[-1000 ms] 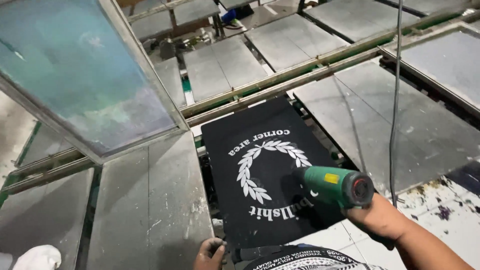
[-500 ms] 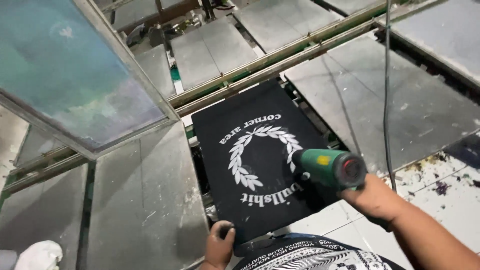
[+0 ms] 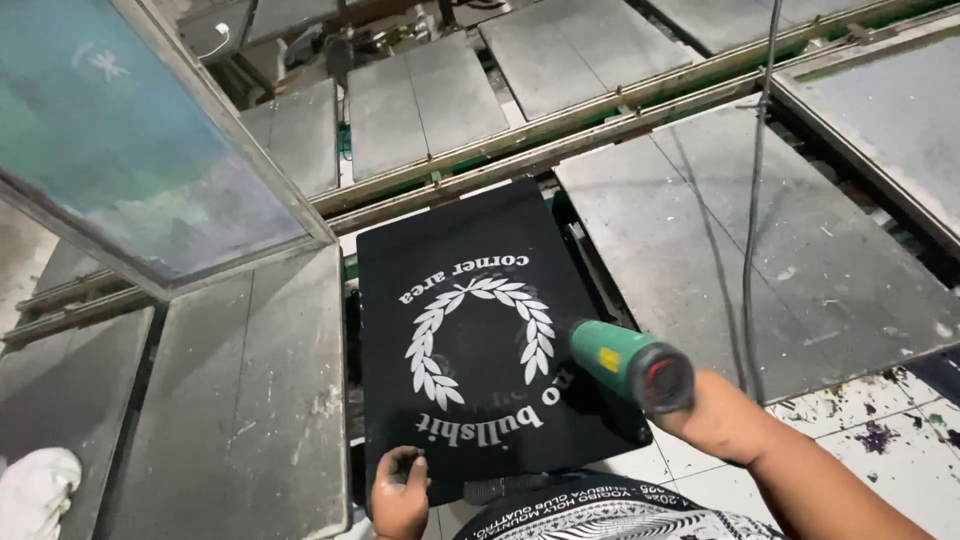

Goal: The person uses a squeegee to spread white ink across a screen printing frame placed over a black t-shirt. After completing the ink application, they lift the frame and use a green heat gun to dry the printed design on the t-shirt.

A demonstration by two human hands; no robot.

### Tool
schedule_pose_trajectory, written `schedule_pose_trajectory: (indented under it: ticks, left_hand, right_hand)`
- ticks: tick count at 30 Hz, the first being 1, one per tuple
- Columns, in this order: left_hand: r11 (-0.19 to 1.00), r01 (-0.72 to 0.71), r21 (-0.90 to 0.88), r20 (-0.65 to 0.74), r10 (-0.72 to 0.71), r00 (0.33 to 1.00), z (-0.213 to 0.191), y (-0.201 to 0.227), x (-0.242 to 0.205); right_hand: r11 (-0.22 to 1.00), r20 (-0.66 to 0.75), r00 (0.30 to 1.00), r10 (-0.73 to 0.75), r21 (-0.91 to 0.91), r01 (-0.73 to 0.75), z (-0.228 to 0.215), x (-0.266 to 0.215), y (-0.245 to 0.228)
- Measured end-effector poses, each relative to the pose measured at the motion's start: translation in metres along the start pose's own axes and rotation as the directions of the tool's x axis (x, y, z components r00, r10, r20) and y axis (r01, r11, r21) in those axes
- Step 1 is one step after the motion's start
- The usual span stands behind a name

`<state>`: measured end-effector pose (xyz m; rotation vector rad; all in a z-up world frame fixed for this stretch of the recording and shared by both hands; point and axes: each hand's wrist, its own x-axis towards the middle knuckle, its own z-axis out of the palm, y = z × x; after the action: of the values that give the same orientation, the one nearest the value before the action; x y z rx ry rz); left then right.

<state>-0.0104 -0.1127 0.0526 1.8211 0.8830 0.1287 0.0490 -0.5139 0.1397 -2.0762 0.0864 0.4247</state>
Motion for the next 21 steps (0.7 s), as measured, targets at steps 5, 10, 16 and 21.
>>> schedule_pose_trajectory:
  ticks: [5,10,16,21]
  left_hand:
    - [1.0,0.016,-0.016,-0.032,-0.017,0.999,0.012,0.022,-0.035]
    - [0.99,0.117,0.084,-0.103,-0.108,0.989,0.016,0.051,-0.062]
    - [0.982,0.169,0.082,-0.013,-0.168,0.986,0.018,0.039,-0.05]
    - [0.97,0.205,0.134,-0.034,-0.202,0.979,0.028,0.045,-0.05]
  right_hand:
    - [0.998,0.043,0.998,-0.038,-0.04,0.04,-0.013,0.009,0.005]
    - [0.991,0.08,0.993,-0.082,-0.1,0.09,-0.021,0.017,-0.004]
    - [0.968,0.115,0.983,-0.145,-0.187,0.165,-0.026,0.028,-0.014]
    - [0.98,0.117,0.991,-0.062,-0.181,0.083,-0.023,0.043,-0.001]
